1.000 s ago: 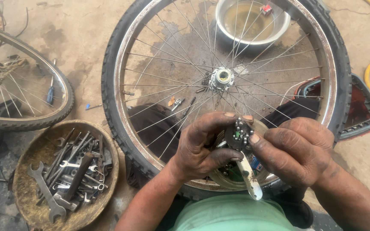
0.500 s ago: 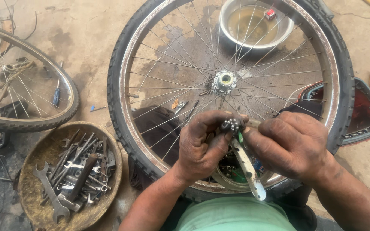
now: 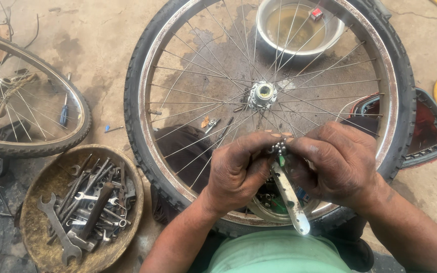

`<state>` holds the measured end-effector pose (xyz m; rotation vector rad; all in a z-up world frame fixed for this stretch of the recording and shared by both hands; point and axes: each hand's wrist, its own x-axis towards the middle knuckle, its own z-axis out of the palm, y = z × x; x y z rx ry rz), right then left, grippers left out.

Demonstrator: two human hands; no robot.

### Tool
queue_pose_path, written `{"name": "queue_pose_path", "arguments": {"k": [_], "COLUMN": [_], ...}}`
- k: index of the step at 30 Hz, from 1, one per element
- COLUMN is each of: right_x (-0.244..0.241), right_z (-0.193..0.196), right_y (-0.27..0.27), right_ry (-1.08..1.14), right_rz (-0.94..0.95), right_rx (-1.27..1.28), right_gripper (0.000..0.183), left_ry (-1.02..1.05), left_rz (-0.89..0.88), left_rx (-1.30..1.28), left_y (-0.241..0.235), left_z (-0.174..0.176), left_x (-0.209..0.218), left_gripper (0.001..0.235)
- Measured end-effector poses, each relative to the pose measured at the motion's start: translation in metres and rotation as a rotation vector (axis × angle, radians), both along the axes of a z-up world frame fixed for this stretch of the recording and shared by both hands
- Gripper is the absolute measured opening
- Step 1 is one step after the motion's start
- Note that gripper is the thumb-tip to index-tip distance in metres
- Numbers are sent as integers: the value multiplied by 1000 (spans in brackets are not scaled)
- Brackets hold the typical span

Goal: The person is repairing a bicycle wheel hub. They use a brush to clean the hub area, then retrieve small metal components from a plastic container and install them into the hub.

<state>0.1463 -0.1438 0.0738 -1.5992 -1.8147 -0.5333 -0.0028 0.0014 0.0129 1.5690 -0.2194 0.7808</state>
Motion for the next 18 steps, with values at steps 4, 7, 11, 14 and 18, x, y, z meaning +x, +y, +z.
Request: {"name": "queue_pose_path", "arguments": {"k": [4,7,11,14,18], "right_x": [0,1,5,7,5], "right_z": [0,-4,-8,-9,-6], "right_y": [0,0,1,0,-4], "right_ry": [15,40,68,13,-63], "right_rz": [-5,1,1,9,-8], "right_rx": [-6,-1,26,79,68], "right_gripper": [18,15,10,16,16], "left_ry": [-9,2,7,24,46], "left_rz": [-5,13,-5,1,23], "left_rx": [9,36,-3,-20,-8], "left_y": [0,1,-1,-1,-1], "left_z": [0,1,1,0,0], "left_x": [1,0,2,2,1], "left_gripper": [34,34,34,34,33]}}
